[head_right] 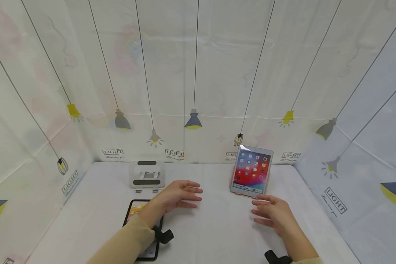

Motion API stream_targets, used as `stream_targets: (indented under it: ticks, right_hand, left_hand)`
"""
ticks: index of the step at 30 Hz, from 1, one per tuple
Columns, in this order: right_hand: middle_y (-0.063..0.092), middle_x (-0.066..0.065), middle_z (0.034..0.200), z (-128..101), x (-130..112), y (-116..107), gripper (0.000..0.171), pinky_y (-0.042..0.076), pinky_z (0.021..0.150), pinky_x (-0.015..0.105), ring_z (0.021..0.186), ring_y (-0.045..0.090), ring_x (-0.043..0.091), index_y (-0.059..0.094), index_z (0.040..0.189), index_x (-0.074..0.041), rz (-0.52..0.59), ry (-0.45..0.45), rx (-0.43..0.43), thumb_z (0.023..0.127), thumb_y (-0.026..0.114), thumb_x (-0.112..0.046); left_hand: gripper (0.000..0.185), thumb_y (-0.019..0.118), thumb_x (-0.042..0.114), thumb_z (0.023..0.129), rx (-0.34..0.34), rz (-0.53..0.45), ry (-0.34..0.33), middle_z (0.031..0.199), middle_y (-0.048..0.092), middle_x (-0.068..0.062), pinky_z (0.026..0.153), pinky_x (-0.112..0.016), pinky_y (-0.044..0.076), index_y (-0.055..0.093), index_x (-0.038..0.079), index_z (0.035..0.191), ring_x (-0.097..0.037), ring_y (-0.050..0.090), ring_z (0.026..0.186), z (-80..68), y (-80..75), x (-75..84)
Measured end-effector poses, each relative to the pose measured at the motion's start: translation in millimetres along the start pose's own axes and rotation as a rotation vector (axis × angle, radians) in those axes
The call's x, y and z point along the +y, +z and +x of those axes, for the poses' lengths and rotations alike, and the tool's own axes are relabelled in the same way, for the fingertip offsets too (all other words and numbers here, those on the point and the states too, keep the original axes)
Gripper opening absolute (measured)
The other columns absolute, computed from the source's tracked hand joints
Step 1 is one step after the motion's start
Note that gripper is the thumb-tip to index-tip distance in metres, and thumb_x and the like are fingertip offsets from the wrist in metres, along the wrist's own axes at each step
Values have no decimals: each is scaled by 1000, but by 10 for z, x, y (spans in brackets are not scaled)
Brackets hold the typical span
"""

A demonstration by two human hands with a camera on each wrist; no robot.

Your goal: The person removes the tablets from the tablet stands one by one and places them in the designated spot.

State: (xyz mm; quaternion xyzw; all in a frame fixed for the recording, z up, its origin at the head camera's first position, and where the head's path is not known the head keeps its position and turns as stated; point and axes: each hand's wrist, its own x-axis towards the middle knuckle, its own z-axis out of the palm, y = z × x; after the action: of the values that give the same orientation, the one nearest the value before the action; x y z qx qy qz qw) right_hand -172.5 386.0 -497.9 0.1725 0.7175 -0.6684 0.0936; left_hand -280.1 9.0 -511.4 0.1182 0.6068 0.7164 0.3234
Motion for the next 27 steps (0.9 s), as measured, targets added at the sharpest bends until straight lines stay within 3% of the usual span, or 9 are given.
stream_targets:
  ticks: [13, 20, 27]
  right_hand:
    - [79, 1, 127, -13, -63, -244, 68, 67, 92, 48, 106, 81, 24, 29, 164, 5, -21, -24, 27, 108, 62, -14]
    - [76, 7, 137, 46, -120, -361, 67, 67, 93, 44, 106, 80, 20, 29, 165, 5, -82, -43, 53, 109, 61, -15]
    - [76, -1, 133, 124, -151, -470, 67, 67, 93, 41, 101, 80, 12, 33, 164, 1, -74, -41, 81, 108, 65, -16]
  left_hand:
    - [41, 73, 1, 98, 14, -49, 50, 139, 73, -14, 96, -50, 66, 67, 5, 138, -31, 77, 118, 263, 114, -27]
    - [40, 71, -1, 99, 31, 3, 61, 141, 72, -15, 96, -48, 66, 68, 7, 138, -32, 76, 120, 400, 110, -19]
    - [42, 71, -2, 99, 22, 47, 73, 142, 72, -14, 98, -48, 66, 67, 9, 139, -28, 77, 117, 539, 121, 34]
